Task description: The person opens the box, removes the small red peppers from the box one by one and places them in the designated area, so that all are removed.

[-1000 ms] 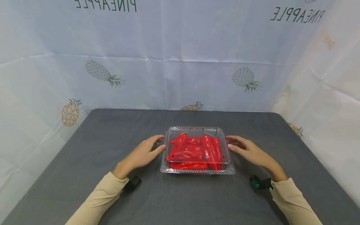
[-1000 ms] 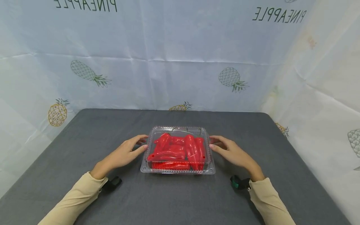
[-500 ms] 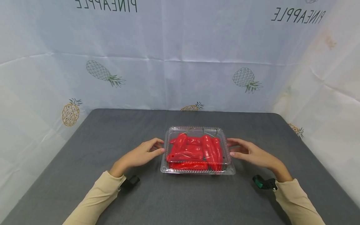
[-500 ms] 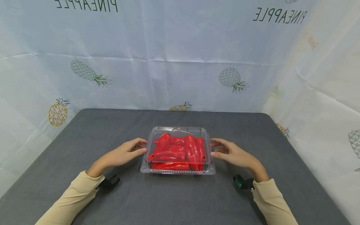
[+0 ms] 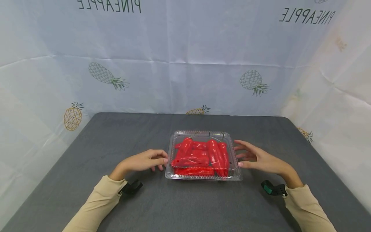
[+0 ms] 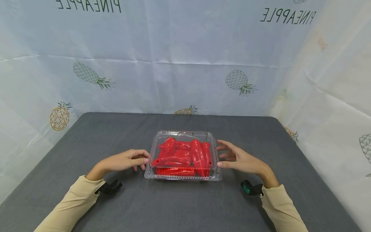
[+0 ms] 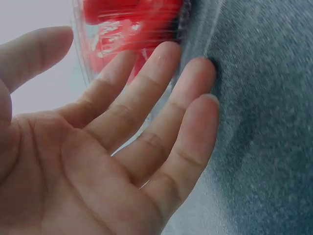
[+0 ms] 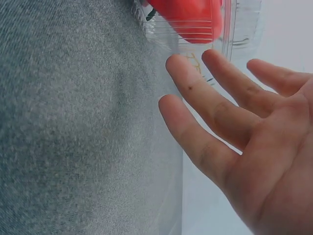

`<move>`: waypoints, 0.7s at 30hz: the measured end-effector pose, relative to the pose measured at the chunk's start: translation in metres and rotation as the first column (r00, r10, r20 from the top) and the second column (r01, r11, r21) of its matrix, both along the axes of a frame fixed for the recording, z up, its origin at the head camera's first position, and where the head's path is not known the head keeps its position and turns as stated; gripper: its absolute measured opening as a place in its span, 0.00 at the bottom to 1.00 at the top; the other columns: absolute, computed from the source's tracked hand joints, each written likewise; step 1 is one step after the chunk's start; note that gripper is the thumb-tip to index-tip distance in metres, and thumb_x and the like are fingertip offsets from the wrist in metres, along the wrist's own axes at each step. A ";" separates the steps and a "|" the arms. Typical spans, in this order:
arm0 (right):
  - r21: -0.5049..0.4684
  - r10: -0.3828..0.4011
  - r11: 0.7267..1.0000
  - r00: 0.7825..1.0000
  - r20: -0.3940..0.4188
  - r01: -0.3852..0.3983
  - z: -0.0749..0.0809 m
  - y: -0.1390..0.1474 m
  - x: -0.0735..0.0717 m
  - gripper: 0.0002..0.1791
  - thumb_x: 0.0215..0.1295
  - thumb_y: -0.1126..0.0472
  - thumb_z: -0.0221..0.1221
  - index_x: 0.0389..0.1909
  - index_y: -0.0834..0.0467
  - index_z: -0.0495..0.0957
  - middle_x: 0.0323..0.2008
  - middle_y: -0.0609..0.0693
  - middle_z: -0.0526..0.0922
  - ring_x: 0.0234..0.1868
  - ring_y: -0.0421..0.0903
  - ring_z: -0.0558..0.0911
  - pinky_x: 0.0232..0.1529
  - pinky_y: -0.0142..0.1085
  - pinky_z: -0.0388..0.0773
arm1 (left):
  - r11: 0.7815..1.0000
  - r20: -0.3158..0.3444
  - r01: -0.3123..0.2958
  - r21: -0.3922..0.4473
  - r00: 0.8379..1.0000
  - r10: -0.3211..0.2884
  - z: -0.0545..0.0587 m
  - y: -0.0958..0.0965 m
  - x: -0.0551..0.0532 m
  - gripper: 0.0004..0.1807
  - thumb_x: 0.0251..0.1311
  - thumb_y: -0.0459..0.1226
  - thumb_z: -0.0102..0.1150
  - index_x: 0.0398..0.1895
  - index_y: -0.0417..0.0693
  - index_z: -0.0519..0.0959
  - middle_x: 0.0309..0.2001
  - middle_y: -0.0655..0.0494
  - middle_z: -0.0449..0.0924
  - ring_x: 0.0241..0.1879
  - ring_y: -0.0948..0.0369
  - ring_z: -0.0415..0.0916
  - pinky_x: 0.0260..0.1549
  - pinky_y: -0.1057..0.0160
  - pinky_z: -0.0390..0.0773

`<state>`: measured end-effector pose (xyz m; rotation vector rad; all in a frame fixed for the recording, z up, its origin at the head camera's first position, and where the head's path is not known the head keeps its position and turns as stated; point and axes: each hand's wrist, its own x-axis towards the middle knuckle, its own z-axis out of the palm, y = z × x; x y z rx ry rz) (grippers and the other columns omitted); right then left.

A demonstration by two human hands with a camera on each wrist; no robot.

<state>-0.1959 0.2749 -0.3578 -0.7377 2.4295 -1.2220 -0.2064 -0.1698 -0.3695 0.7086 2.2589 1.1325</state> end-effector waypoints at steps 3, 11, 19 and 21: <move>0.002 -0.012 1.000 1.000 -0.013 0.012 0.001 -0.002 0.001 0.47 0.66 0.58 0.62 0.77 0.62 0.45 0.70 0.68 0.62 0.64 0.68 0.73 0.60 0.60 0.74 | 0.999 0.036 0.043 0.014 0.998 -0.043 0.000 -0.002 0.000 0.17 0.72 0.44 0.51 0.54 0.41 0.75 0.43 0.47 0.81 0.43 0.56 0.80 0.39 0.58 0.80; 0.005 -0.027 1.000 1.000 0.000 0.027 0.002 -0.009 0.003 0.47 0.68 0.56 0.60 0.78 0.59 0.42 0.73 0.69 0.55 0.67 0.73 0.67 0.60 0.63 0.72 | 0.989 0.120 0.137 0.058 0.982 -0.143 -0.001 -0.005 -0.002 0.17 0.71 0.43 0.52 0.53 0.40 0.75 0.41 0.48 0.82 0.43 0.55 0.80 0.38 0.60 0.81; 0.022 -0.052 0.998 0.998 0.025 0.052 -0.002 -0.017 0.002 0.49 0.68 0.53 0.60 0.78 0.59 0.39 0.74 0.68 0.49 0.67 0.74 0.66 0.59 0.61 0.74 | 0.969 0.186 0.215 0.124 0.954 -0.235 -0.005 -0.007 -0.004 0.15 0.70 0.40 0.53 0.50 0.36 0.75 0.42 0.49 0.83 0.42 0.60 0.82 0.38 0.66 0.80; 0.028 -0.051 0.998 0.998 0.032 0.050 -0.002 -0.018 0.002 0.49 0.67 0.53 0.60 0.78 0.59 0.40 0.75 0.68 0.48 0.68 0.74 0.65 0.59 0.61 0.74 | 0.961 0.217 0.228 0.156 0.941 -0.259 -0.006 -0.007 -0.004 0.15 0.70 0.39 0.54 0.50 0.35 0.75 0.43 0.50 0.83 0.42 0.61 0.82 0.38 0.67 0.79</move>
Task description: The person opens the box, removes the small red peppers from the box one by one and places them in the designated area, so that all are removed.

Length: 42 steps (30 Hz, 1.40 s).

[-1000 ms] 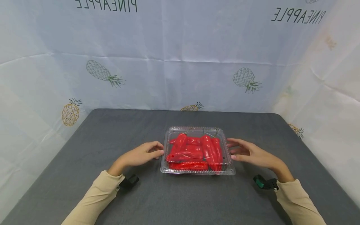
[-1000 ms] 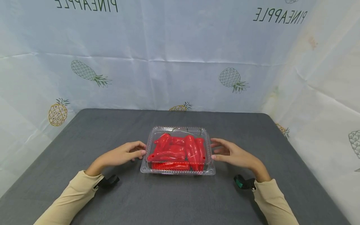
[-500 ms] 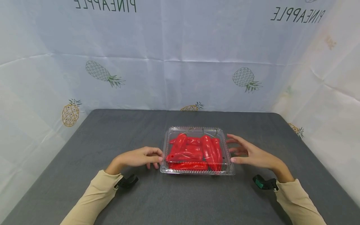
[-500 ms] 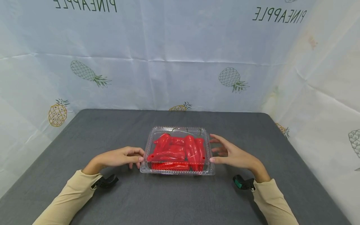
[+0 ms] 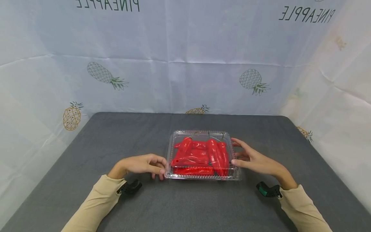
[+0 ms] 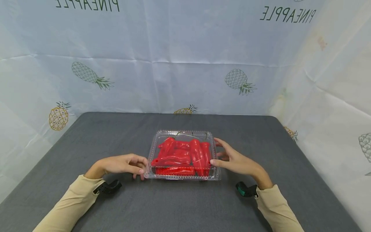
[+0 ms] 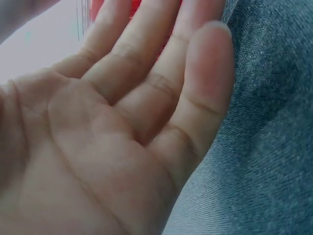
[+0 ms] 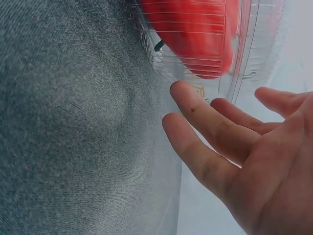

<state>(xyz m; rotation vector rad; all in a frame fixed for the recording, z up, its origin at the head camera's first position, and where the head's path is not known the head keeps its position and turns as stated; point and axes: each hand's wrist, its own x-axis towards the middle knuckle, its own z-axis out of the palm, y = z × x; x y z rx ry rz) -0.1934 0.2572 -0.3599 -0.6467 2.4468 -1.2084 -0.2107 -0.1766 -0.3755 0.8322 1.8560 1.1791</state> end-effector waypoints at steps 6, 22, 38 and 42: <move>0.034 -0.017 0.999 0.999 0.034 0.016 0.003 -0.002 0.001 0.50 0.66 0.49 0.61 0.78 0.59 0.41 0.73 0.69 0.54 0.68 0.73 0.64 0.59 0.59 0.75 | 0.997 0.092 0.052 0.060 0.994 -0.057 -0.006 0.001 0.000 0.15 0.70 0.37 0.55 0.49 0.30 0.74 0.45 0.37 0.84 0.41 0.62 0.82 0.37 0.68 0.78; 0.032 -0.036 0.999 0.999 0.019 0.035 0.000 -0.006 0.001 0.50 0.65 0.50 0.62 0.78 0.60 0.42 0.71 0.69 0.57 0.68 0.72 0.66 0.61 0.60 0.73 | 0.980 0.149 0.067 0.185 0.984 -0.096 -0.014 0.005 0.004 0.16 0.69 0.33 0.50 0.44 0.22 0.71 0.36 0.45 0.87 0.35 0.66 0.83 0.33 0.69 0.76; -0.016 -0.161 0.987 0.984 -0.075 0.160 -0.012 -0.014 0.017 0.38 0.75 0.51 0.50 0.76 0.63 0.46 0.72 0.69 0.58 0.68 0.70 0.67 0.58 0.60 0.75 | 0.983 0.131 0.082 0.167 0.986 -0.104 -0.011 0.009 0.005 0.16 0.70 0.34 0.49 0.43 0.23 0.73 0.38 0.19 0.75 0.35 0.66 0.82 0.33 0.69 0.76; -0.012 -0.191 0.982 0.978 -0.086 0.191 -0.015 -0.013 0.021 0.35 0.78 0.51 0.45 0.76 0.64 0.47 0.72 0.69 0.60 0.68 0.68 0.67 0.58 0.52 0.78 | 0.984 0.131 0.079 0.160 0.986 -0.101 -0.010 0.009 0.006 0.15 0.70 0.34 0.49 0.43 0.23 0.73 0.38 0.18 0.74 0.35 0.66 0.81 0.33 0.69 0.76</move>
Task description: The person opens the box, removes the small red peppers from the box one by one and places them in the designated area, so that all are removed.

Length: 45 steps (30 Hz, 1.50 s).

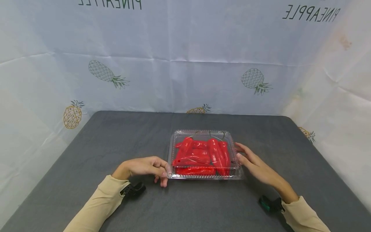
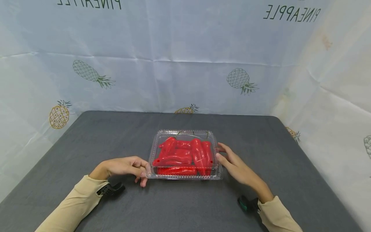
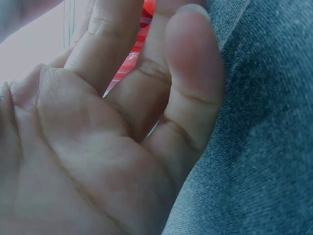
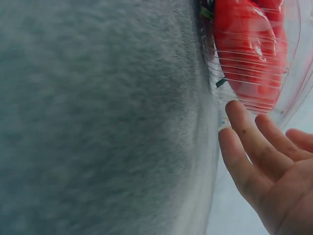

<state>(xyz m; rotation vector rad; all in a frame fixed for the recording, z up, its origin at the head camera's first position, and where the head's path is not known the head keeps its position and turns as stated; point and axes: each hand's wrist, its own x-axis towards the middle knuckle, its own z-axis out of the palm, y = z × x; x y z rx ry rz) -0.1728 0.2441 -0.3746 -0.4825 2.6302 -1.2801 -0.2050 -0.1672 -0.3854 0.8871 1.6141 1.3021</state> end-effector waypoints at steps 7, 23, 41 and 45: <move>0.002 -0.003 1.000 1.000 -0.028 0.003 -0.004 0.008 0.009 0.30 0.80 0.53 0.43 0.74 0.65 0.55 0.65 0.67 0.71 0.56 0.50 0.80 0.48 0.31 0.80 | 1.000 0.004 -0.007 -0.011 1.000 0.007 0.001 0.000 0.000 0.15 0.69 0.34 0.50 0.43 0.24 0.73 0.32 0.48 0.86 0.34 0.67 0.81 0.33 0.70 0.75; -0.145 0.232 0.967 0.960 0.158 -0.210 -0.008 0.023 0.017 0.28 0.77 0.60 0.47 0.69 0.74 0.56 0.47 0.60 0.81 0.42 0.40 0.84 0.47 0.29 0.80 | 0.999 -0.008 -0.051 0.003 0.999 0.051 0.000 -0.005 0.010 0.18 0.72 0.36 0.51 0.46 0.22 0.70 0.39 0.17 0.74 0.34 0.67 0.81 0.33 0.71 0.75; -0.266 0.321 0.924 0.935 0.151 -0.274 -0.016 0.020 0.015 0.15 0.78 0.64 0.45 0.44 0.75 0.69 0.39 0.49 0.79 0.44 0.44 0.85 0.50 0.32 0.81 | 0.988 0.085 -0.109 0.110 0.991 0.100 -0.008 0.000 0.016 0.16 0.72 0.34 0.51 0.45 0.23 0.66 0.37 0.56 0.84 0.36 0.65 0.82 0.32 0.72 0.77; -0.266 0.310 0.927 0.939 0.147 -0.265 -0.016 0.020 0.016 0.14 0.78 0.64 0.45 0.44 0.75 0.70 0.39 0.44 0.78 0.45 0.43 0.85 0.50 0.32 0.81 | 0.985 0.105 -0.116 0.132 0.989 0.102 -0.009 0.001 0.016 0.07 0.72 0.33 0.50 0.41 0.35 0.70 0.36 0.56 0.85 0.35 0.65 0.81 0.33 0.71 0.78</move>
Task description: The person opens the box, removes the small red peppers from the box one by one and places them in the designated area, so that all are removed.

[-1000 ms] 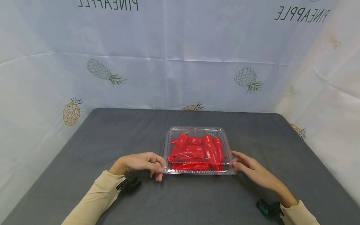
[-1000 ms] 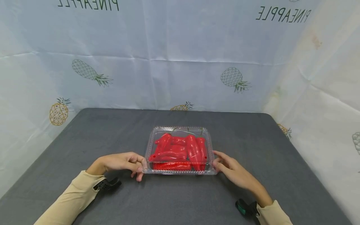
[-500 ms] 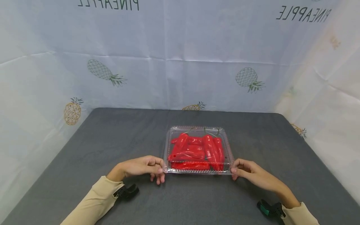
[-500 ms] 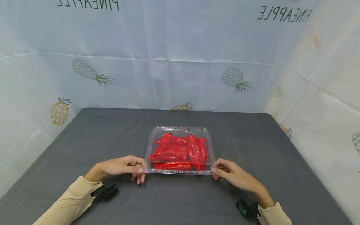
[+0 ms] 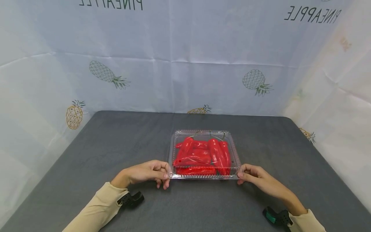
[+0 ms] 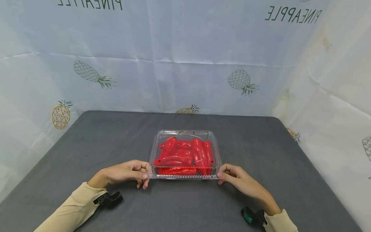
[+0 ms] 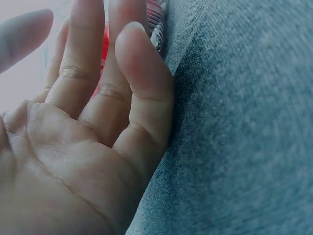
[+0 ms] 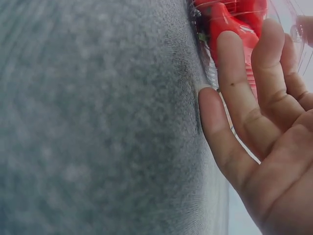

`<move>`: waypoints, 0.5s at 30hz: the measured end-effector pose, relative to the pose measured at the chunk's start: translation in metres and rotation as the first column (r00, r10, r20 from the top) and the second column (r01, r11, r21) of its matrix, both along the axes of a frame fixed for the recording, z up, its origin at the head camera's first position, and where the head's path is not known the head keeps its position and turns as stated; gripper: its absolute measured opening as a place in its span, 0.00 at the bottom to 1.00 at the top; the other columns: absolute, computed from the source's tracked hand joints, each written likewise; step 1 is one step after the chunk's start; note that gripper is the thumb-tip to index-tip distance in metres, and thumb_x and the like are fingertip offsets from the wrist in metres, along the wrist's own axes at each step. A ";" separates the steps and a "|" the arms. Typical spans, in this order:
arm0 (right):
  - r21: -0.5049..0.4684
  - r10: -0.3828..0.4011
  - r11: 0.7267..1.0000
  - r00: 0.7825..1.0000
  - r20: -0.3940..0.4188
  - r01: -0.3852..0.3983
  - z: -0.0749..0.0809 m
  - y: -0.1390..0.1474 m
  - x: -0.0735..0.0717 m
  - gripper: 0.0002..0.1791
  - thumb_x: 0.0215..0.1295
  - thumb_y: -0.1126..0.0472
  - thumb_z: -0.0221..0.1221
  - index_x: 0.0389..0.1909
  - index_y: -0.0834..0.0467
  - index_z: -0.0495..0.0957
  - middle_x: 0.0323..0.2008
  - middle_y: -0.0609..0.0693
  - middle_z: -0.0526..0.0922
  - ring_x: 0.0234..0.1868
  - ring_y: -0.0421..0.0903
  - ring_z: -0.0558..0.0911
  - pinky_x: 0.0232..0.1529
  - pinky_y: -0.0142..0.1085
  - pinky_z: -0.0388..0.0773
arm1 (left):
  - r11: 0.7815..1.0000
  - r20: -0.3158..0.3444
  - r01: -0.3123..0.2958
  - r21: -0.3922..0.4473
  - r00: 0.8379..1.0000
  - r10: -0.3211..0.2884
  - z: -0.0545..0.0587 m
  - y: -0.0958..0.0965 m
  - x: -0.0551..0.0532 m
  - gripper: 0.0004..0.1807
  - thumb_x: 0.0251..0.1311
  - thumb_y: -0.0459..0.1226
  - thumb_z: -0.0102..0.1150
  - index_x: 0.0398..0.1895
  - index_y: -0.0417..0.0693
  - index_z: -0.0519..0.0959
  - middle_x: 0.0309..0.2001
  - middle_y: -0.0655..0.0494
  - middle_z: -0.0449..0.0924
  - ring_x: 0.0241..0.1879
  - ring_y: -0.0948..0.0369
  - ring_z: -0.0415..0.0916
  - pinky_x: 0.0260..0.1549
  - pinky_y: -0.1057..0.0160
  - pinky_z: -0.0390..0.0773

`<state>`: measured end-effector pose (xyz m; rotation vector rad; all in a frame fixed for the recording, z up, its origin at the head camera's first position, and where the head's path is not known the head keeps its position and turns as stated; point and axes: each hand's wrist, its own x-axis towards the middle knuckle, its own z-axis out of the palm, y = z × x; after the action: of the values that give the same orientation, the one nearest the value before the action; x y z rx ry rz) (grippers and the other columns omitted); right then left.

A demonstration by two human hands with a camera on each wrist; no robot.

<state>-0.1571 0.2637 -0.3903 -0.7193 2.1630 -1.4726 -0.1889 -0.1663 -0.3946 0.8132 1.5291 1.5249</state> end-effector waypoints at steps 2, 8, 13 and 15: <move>0.003 -0.011 1.000 1.000 0.002 0.011 0.001 -0.001 0.000 0.15 0.78 0.63 0.46 0.44 0.75 0.70 0.38 0.43 0.78 0.45 0.42 0.84 0.50 0.32 0.81 | 1.000 0.015 -0.003 0.009 1.000 0.002 -0.001 0.000 0.000 0.03 0.72 0.33 0.49 0.41 0.42 0.71 0.36 0.56 0.85 0.35 0.65 0.81 0.34 0.71 0.78; 0.016 -0.038 0.999 0.999 0.008 0.038 0.002 -0.002 0.001 0.15 0.78 0.62 0.46 0.45 0.74 0.70 0.39 0.46 0.80 0.43 0.40 0.84 0.49 0.32 0.81 | 0.999 0.040 -0.026 0.022 0.999 0.025 -0.002 0.000 -0.001 0.02 0.73 0.34 0.48 0.40 0.47 0.71 0.34 0.58 0.85 0.35 0.66 0.80 0.32 0.71 0.78; 0.027 -0.046 0.999 0.999 0.013 0.045 0.002 -0.003 0.002 0.15 0.78 0.62 0.47 0.45 0.73 0.71 0.39 0.46 0.80 0.43 0.41 0.84 0.49 0.31 0.81 | 0.998 0.059 -0.064 0.012 0.996 0.064 -0.002 0.000 -0.001 0.03 0.72 0.34 0.47 0.39 0.46 0.71 0.34 0.58 0.83 0.34 0.66 0.81 0.30 0.71 0.78; 0.029 -0.044 0.999 0.999 0.011 0.044 0.001 -0.004 0.002 0.14 0.78 0.62 0.47 0.46 0.72 0.71 0.39 0.46 0.80 0.44 0.41 0.84 0.49 0.31 0.81 | 0.997 0.071 -0.072 0.007 0.995 0.072 -0.002 0.000 -0.001 0.03 0.72 0.33 0.48 0.39 0.46 0.71 0.34 0.58 0.83 0.33 0.66 0.80 0.29 0.71 0.79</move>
<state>-0.1555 0.2599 -0.3888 -0.6554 2.1995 -1.4604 -0.1898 -0.1660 -0.3968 0.7092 1.5149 1.5975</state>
